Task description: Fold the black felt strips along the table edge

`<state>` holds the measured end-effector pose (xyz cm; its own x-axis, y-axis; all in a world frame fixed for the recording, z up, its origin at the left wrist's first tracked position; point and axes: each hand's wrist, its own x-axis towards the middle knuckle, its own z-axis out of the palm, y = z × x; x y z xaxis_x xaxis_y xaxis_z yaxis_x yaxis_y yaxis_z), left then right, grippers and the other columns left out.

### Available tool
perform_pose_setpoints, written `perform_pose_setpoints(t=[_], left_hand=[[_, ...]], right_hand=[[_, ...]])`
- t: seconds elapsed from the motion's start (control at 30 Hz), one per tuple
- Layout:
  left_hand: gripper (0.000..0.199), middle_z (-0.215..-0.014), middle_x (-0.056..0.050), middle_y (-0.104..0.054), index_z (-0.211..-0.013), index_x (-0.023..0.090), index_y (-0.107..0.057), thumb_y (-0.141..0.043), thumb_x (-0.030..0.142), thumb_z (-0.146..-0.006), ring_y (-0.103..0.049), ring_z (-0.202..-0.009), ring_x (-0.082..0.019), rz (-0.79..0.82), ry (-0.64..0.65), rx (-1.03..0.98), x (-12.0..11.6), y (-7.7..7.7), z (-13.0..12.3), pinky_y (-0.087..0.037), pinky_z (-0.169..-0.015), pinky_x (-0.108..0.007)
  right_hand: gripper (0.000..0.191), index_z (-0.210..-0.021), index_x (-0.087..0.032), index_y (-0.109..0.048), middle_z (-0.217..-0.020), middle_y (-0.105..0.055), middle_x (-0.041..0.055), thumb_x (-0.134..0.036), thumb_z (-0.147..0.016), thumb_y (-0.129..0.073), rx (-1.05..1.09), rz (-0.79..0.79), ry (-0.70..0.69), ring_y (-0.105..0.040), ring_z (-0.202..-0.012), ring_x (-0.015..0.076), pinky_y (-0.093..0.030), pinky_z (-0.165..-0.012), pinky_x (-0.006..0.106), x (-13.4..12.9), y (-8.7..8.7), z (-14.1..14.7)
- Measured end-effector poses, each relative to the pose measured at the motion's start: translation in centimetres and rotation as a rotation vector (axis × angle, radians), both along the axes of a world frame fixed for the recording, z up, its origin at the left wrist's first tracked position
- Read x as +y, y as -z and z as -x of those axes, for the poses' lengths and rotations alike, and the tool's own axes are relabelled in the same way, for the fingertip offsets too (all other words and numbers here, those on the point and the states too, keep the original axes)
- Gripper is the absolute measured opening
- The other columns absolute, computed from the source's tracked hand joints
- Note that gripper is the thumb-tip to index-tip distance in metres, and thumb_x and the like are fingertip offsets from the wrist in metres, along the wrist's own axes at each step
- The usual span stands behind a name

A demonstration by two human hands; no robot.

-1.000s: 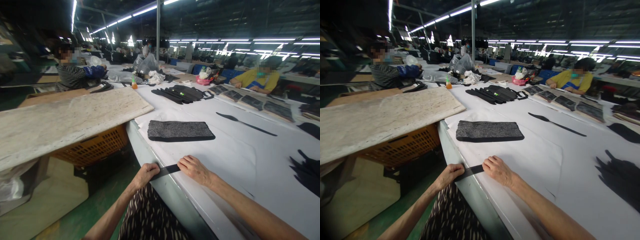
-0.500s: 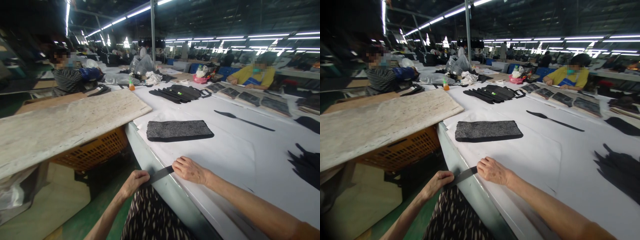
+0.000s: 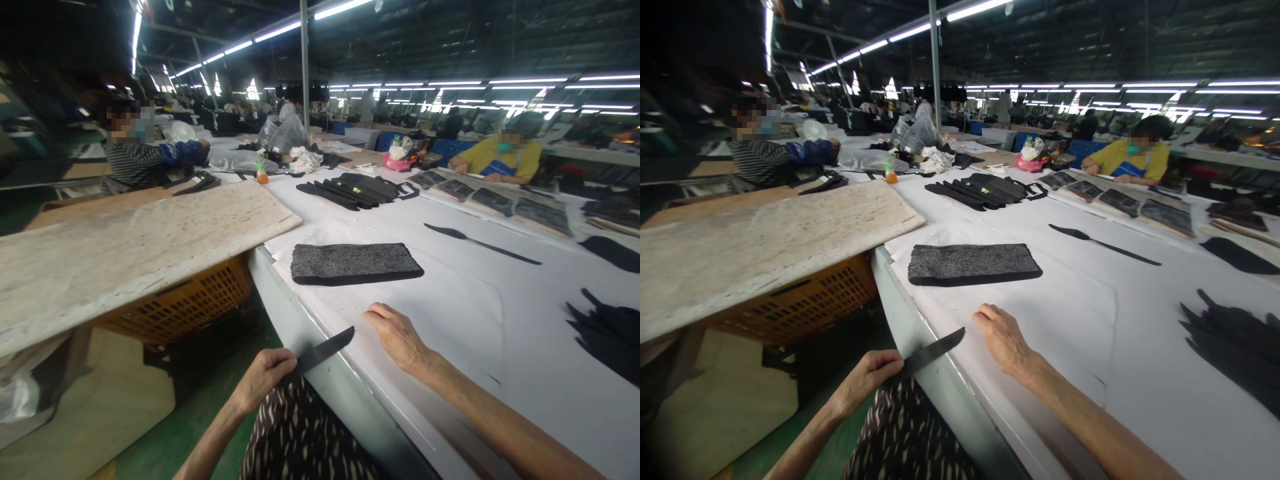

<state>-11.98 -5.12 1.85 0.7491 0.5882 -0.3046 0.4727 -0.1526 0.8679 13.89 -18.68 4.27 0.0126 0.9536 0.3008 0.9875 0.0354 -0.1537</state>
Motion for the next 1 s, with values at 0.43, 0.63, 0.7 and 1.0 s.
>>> perform_pose_setpoints(t=[0.43, 0.63, 0.7, 1.0], left_hand=[[0.038, -0.057, 0.001, -0.048, -0.064, 0.015, -0.061, -0.043, 0.041, -0.085, -0.041, -0.058, -0.013, -0.307, 0.055, 0.004, -1.4, -2.7, -2.5, -0.031, -0.056, -0.024], [0.035, -0.055, 0.002, -0.045, -0.060, 0.016, -0.059, -0.045, 0.039, -0.081, -0.040, -0.058, -0.013, -0.254, 0.035, 0.023, -1.1, -2.5, -3.1, -0.032, -0.056, -0.024], [0.034, -0.055, 0.003, -0.043, -0.058, 0.016, -0.056, -0.046, 0.040, -0.080, -0.038, -0.057, -0.012, -0.229, 0.032, 0.026, -1.0, -2.4, -3.3, -0.031, -0.056, -0.024], [0.036, -0.058, 0.002, -0.048, -0.062, 0.017, -0.059, -0.045, 0.044, -0.081, -0.041, -0.058, -0.014, -0.234, 0.148, -0.003, -2.1, -2.6, -6.1, -0.033, -0.057, -0.024]], right_hand=[[0.020, -0.072, -0.019, -0.058, -0.073, -0.061, -0.0032, -0.024, -0.090, -0.054, 0.189, 0.287, -0.164, -0.055, -0.066, 0.0113, -0.035, -0.060, 0.023, 3.2, -0.6, 4.5], [0.029, -0.061, -0.018, -0.052, -0.056, -0.047, -0.0049, -0.021, -0.089, -0.045, 0.401, 0.341, 0.054, -0.041, -0.054, 0.0094, -0.029, -0.054, 0.023, -1.9, -1.8, -3.4], [0.029, -0.059, -0.018, -0.049, -0.056, -0.045, -0.0042, -0.021, -0.087, -0.042, 0.380, 0.320, 0.177, -0.039, -0.054, 0.0103, -0.028, -0.053, 0.024, -3.9, -1.6, -6.0], [0.011, -0.090, -0.021, -0.062, -0.092, -0.062, 0.0005, -0.026, -0.092, -0.052, 0.352, 0.041, -0.041, -0.055, -0.084, 0.0144, -0.041, -0.078, 0.026, -2.1, -1.6, 0.2]])
